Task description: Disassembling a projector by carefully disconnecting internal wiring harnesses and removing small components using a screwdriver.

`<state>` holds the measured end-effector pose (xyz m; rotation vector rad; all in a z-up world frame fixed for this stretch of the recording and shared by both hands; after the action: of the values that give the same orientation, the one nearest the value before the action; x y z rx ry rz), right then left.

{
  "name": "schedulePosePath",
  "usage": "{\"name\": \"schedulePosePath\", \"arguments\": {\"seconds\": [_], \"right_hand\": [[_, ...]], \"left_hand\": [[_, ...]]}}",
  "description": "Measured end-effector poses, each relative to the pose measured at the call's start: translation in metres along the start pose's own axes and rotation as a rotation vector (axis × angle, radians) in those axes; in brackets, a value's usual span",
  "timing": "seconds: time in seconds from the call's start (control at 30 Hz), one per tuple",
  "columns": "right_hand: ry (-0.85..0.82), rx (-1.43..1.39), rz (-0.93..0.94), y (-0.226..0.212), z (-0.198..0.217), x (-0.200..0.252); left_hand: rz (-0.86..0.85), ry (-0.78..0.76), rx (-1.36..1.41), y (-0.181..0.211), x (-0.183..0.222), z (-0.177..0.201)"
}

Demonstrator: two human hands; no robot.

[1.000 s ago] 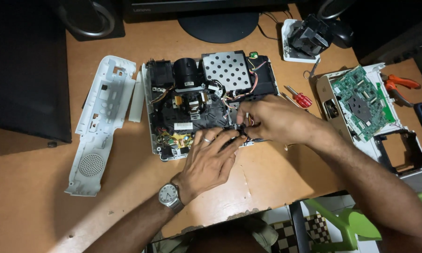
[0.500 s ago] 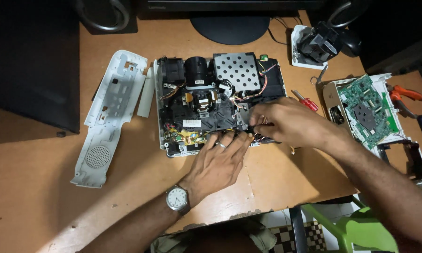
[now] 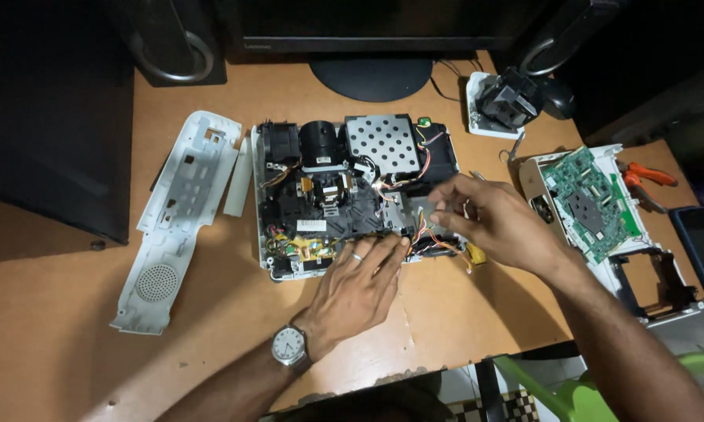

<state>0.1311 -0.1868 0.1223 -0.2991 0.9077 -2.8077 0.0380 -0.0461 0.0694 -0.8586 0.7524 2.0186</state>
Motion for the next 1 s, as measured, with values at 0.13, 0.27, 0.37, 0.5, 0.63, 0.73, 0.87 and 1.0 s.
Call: {"name": "schedulePosePath", "arguments": {"seconds": [0.13,0.27,0.37,0.5,0.63,0.73,0.87,1.0], "right_hand": [[0.015,-0.028,0.031,0.001,0.009,0.004],[-0.080,0.033,0.106,0.025,-0.011,0.007],[-0.158,0.113,0.146,0.036,-0.030,0.009],[-0.126,0.203,0.196,0.034,-0.032,0.014],[-0.100,0.222,0.333,0.022,-0.034,0.023],[-0.144,0.279,0.257,0.032,-0.039,0.026],[-0.145,0.364,0.251,0.033,-0.040,0.029],[-0.102,0.337,0.290,0.023,-0.034,0.029]], "left_hand": [[0.009,0.018,0.029,0.002,-0.005,0.008],[0.042,-0.131,0.013,0.000,0.006,-0.010],[0.065,-0.285,-0.021,-0.002,0.012,-0.026],[0.081,-0.244,-0.019,0.000,0.004,-0.023],[0.111,-0.283,0.005,0.000,0.007,-0.033],[0.143,-0.248,0.023,-0.001,0.003,-0.028],[0.176,-0.293,0.040,-0.002,0.003,-0.031],[0.218,-0.300,0.112,-0.004,0.005,-0.034]]}}
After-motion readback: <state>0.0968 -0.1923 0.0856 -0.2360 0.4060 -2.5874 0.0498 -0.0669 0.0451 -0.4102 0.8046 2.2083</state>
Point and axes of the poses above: each hand's wrist, its own x-axis away from the middle knuckle, its own z-axis out of the back of the hand, y = z × x, the point moved 10 cm from there along -x, towards the middle knuckle, and after that the axes turned 5 degrees about -z, right-handed, at the moved point
